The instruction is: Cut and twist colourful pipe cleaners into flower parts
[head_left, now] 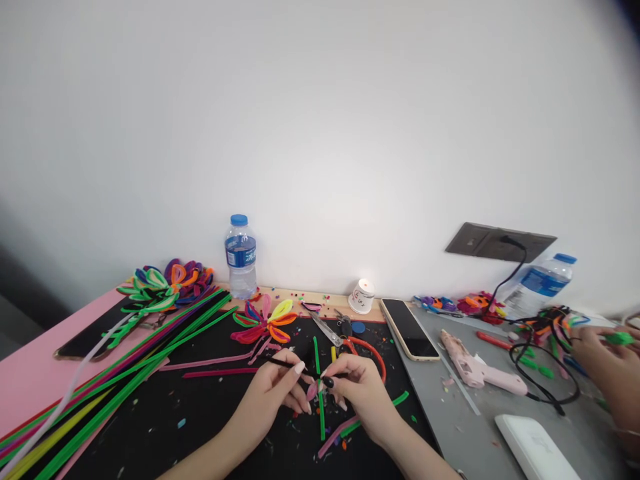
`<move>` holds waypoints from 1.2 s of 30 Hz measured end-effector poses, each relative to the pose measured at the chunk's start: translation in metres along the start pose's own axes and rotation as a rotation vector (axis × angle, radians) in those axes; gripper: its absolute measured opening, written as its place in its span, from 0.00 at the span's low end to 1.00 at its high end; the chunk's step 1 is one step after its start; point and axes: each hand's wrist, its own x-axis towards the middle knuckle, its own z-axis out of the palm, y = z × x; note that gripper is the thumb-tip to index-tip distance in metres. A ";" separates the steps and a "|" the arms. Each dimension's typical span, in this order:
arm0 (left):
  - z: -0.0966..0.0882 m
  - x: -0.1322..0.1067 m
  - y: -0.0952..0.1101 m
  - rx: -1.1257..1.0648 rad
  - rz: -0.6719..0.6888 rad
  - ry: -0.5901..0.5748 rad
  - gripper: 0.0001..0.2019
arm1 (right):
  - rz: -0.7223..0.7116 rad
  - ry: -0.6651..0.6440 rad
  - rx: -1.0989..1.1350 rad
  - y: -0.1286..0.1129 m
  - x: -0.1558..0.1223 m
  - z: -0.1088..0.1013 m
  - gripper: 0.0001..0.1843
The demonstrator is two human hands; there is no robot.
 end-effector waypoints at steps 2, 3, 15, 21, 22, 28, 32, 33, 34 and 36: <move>-0.001 0.000 -0.001 -0.004 0.027 0.035 0.14 | 0.014 -0.004 0.025 0.003 0.002 -0.001 0.05; -0.002 0.000 -0.001 0.011 0.042 0.050 0.14 | 0.019 -0.006 0.031 0.005 0.002 -0.002 0.06; -0.003 -0.008 0.000 0.552 0.145 -0.182 0.18 | 0.040 -0.091 0.122 0.001 0.002 0.002 0.10; -0.002 -0.014 0.008 0.884 0.256 -0.327 0.18 | 0.110 -0.151 0.088 0.007 0.001 0.006 0.11; -0.003 -0.015 0.009 0.922 0.266 -0.339 0.18 | 0.124 -0.155 0.084 0.007 0.001 0.007 0.11; -0.001 -0.016 0.012 1.035 0.353 -0.368 0.16 | 0.175 -0.144 0.080 0.007 0.000 0.012 0.16; 0.000 -0.016 0.013 1.064 0.381 -0.370 0.15 | 0.182 -0.148 0.097 0.010 -0.001 0.012 0.17; 0.000 -0.016 0.013 1.071 0.379 -0.375 0.15 | 0.186 -0.151 0.099 0.011 -0.001 0.012 0.18; 0.000 -0.016 0.013 1.077 0.372 -0.380 0.15 | 0.191 -0.154 0.100 0.012 -0.001 0.011 0.18; 0.000 -0.016 0.014 1.093 0.353 -0.387 0.15 | 0.194 -0.162 0.101 0.014 -0.001 0.010 0.19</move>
